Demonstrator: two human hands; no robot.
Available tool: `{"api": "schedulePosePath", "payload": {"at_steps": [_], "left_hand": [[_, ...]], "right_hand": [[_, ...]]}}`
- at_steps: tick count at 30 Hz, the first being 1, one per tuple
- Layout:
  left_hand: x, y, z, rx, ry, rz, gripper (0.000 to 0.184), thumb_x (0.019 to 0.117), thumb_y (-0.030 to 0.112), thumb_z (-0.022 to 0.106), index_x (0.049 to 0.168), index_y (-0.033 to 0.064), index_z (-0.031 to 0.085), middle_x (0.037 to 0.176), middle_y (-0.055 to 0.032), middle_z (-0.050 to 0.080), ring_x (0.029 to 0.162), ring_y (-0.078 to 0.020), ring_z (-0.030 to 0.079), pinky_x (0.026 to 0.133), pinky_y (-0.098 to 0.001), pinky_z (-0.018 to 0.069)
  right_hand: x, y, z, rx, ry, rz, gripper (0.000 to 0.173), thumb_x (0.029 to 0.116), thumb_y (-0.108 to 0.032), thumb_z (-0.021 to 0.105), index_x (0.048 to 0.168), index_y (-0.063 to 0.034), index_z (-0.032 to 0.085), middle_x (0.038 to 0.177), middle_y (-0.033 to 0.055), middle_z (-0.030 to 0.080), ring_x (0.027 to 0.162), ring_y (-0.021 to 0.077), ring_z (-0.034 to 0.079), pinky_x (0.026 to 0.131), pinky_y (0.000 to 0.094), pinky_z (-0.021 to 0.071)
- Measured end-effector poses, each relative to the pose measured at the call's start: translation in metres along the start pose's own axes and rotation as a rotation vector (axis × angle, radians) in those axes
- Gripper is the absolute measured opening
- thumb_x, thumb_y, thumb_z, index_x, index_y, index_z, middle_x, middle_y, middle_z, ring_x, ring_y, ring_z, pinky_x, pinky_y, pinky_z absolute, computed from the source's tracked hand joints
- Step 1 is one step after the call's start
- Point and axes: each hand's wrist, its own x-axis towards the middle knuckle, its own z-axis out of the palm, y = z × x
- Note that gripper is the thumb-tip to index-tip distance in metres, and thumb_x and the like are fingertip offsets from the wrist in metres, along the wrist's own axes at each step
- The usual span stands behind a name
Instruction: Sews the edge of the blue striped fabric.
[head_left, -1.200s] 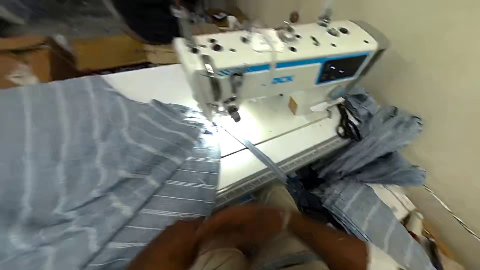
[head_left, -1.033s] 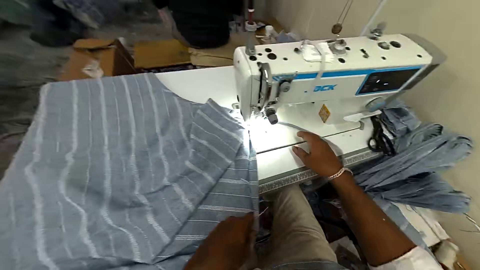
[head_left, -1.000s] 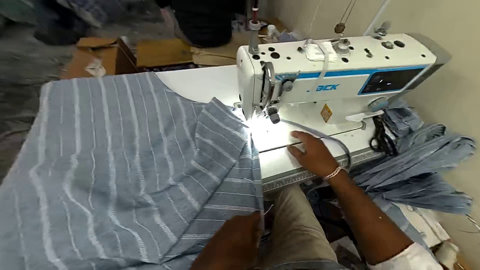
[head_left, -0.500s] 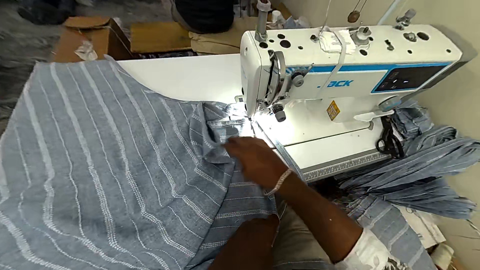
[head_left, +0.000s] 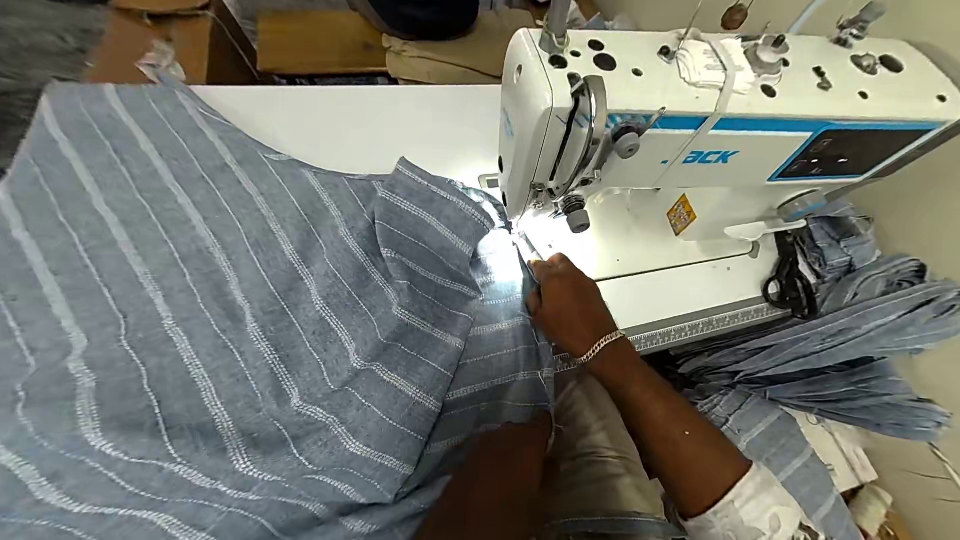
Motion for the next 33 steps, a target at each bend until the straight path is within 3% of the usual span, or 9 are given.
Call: {"api": "schedulePosePath", "payload": {"at_steps": [7, 12, 16, 17, 19, 22, 24, 28, 33], "left_hand": [[0.004, -0.001, 0.001, 0.051, -0.023, -0.058, 0.043, 0.109, 0.022, 0.048, 0.144, -0.0025, 0.048, 0.131, -0.0281, 0.062, 0.124, -0.0444, 0.06, 0.104, -0.0567, 0.0476], [0.011, -0.009, 0.008, 0.027, 0.056, 0.036, 0.043, 0.1125, 0.024, 0.039, 0.146, -0.003, 0.046, 0.135, -0.0283, 0.059, 0.128, -0.0435, 0.058, 0.109, -0.0541, 0.045], [0.023, -0.029, 0.019, 0.034, 0.258, 0.124, 0.036, 0.109, 0.032, 0.048, 0.126, 0.0027, 0.057, 0.102, -0.0196, 0.068, 0.098, -0.0373, 0.069, 0.088, -0.0532, 0.0561], [0.021, -0.028, 0.016, 0.055, 0.235, 0.112, 0.037, 0.1088, 0.033, 0.049, 0.126, 0.0022, 0.057, 0.102, -0.0199, 0.069, 0.1, -0.0376, 0.069, 0.089, -0.0533, 0.0554], [0.014, -0.017, 0.003, 0.096, 0.096, 0.062, 0.04, 0.1105, 0.03, 0.047, 0.132, -0.003, 0.056, 0.118, -0.0252, 0.067, 0.115, -0.0415, 0.064, 0.102, -0.055, 0.0484], [0.019, -0.025, 0.012, 0.142, 0.111, 0.112, 0.032, 0.1072, 0.024, 0.052, 0.124, -0.0019, 0.06, 0.11, -0.023, 0.067, 0.109, -0.0406, 0.066, 0.096, -0.0555, 0.0519], [0.016, -0.019, 0.007, 0.133, 0.018, 0.086, 0.034, 0.1086, 0.021, 0.05, 0.132, -0.004, 0.057, 0.123, -0.0269, 0.064, 0.12, -0.0438, 0.061, 0.104, -0.0577, 0.0455], [0.022, -0.034, 0.022, 0.12, 0.148, 0.18, 0.031, 0.1035, 0.016, 0.053, 0.131, 0.0013, 0.057, 0.11, -0.0218, 0.067, 0.105, -0.0405, 0.067, 0.09, -0.0573, 0.0537], [0.019, -0.036, 0.02, 0.176, 0.199, 0.208, 0.026, 0.1048, 0.024, 0.055, 0.122, 0.005, 0.06, 0.098, -0.0182, 0.068, 0.094, -0.0384, 0.069, 0.08, -0.0565, 0.0557]], "right_hand": [[-0.004, 0.0, 0.001, 0.0, -0.018, -0.008, 0.042, 0.0999, -0.013, 0.056, 0.141, -0.0022, 0.06, 0.125, 0.0191, 0.062, 0.101, 0.0321, 0.068, 0.085, 0.046, 0.0583], [-0.004, 0.0, 0.002, 0.001, 0.0, -0.006, 0.041, 0.0996, -0.013, 0.056, 0.139, -0.0023, 0.062, 0.125, 0.0184, 0.062, 0.101, 0.0315, 0.069, 0.084, 0.0462, 0.0585], [-0.004, 0.002, 0.005, -0.019, 0.01, -0.011, 0.041, 0.0993, -0.014, 0.056, 0.138, -0.0039, 0.063, 0.123, 0.017, 0.062, 0.097, 0.0301, 0.069, 0.082, 0.0445, 0.0592], [-0.004, 0.002, 0.006, -0.021, 0.018, -0.011, 0.041, 0.0993, -0.014, 0.055, 0.138, -0.004, 0.063, 0.123, 0.0171, 0.062, 0.098, 0.03, 0.069, 0.082, 0.0443, 0.059], [-0.004, 0.001, 0.007, -0.024, 0.027, -0.015, 0.041, 0.0996, -0.013, 0.055, 0.139, -0.0034, 0.062, 0.122, 0.0175, 0.062, 0.099, 0.03, 0.068, 0.082, 0.0442, 0.0585], [-0.005, 0.0, 0.008, -0.034, 0.039, -0.01, 0.041, 0.0998, -0.014, 0.054, 0.138, -0.0043, 0.063, 0.122, 0.0167, 0.062, 0.098, 0.0289, 0.069, 0.081, 0.043, 0.0589], [-0.005, 0.0, 0.009, -0.035, 0.047, -0.012, 0.041, 0.0997, -0.013, 0.054, 0.139, -0.0041, 0.063, 0.122, 0.0172, 0.062, 0.097, 0.0295, 0.069, 0.081, 0.0435, 0.0589], [-0.006, 0.001, 0.01, -0.038, 0.046, -0.01, 0.041, 0.0995, -0.014, 0.054, 0.138, -0.0048, 0.063, 0.121, 0.0167, 0.063, 0.097, 0.0294, 0.068, 0.08, 0.0439, 0.0587], [-0.006, 0.002, 0.009, -0.035, 0.037, -0.016, 0.041, 0.0993, -0.013, 0.056, 0.138, -0.0047, 0.063, 0.121, 0.017, 0.063, 0.095, 0.0299, 0.069, 0.08, 0.0451, 0.0593]]}}
